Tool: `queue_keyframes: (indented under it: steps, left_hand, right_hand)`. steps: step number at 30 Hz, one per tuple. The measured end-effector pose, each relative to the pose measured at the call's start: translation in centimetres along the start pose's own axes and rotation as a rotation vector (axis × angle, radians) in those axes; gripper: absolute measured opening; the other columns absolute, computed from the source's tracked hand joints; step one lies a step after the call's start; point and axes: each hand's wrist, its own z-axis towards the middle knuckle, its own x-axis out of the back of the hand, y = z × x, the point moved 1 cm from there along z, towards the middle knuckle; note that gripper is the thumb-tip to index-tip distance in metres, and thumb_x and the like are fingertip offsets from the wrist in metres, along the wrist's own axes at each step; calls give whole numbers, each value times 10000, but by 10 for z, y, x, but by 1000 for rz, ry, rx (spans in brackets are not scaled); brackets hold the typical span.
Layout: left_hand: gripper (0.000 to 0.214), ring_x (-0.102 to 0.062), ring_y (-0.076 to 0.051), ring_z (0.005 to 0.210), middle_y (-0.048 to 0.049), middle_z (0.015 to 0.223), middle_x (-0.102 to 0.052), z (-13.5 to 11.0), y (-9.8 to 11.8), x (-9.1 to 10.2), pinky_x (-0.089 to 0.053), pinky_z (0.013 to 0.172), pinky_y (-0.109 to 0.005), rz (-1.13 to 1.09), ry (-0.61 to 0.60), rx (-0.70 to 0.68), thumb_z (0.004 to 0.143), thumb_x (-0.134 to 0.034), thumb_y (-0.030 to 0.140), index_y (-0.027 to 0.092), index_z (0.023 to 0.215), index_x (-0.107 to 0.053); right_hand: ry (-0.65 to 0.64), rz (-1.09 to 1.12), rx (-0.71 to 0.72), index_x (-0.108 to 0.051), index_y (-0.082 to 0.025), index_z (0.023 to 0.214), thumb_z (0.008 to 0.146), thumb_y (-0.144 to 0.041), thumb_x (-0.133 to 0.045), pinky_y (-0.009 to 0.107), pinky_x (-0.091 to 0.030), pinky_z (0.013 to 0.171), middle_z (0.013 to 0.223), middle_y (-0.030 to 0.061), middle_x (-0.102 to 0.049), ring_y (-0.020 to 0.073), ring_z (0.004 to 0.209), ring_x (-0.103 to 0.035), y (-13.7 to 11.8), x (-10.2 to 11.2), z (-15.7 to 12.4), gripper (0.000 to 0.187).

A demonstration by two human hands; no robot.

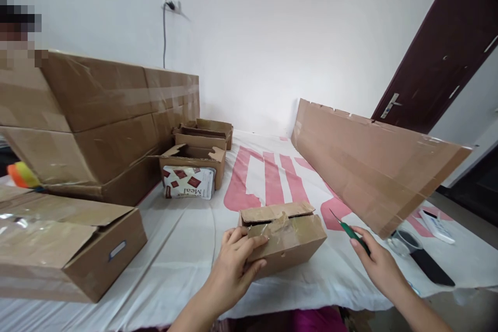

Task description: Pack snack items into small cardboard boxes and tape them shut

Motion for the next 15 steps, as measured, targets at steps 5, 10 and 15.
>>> queue_keyframes:
  steps: [5,10,15]
  left_hand:
    - [354,-555,-246,1011,-71,1067,-625,3,4,5,-453,876,-396,-29,60,83,855,-600,352,258,1190,-539]
    - [281,-536,-254,989,-81,1044,-566,30,18,24,-455,833,-408,207,284,180,877,-539,413,235,1093,-575]
    - [321,-505,-275,918,-80,972,-585,77,42,18,-437,802,-436,447,20,74,744,-692,416,209,984,-640]
  right_hand:
    - [-95,100,228,-498,-245,1288,941,-384,-449,353,-527,904,1224,97,-634,225,1113,-611,-17,10,-5,377]
    - [-168,71,422,-514,-283,1305,939,-344,-463,302,-560,747,1070,69,-651,190,904,-657,-48,27,15,375]
    - [-217,65,499,-511,-270,1310,937,-309,-463,301,-554,720,1059,69,-639,174,842,-654,-56,20,19,378]
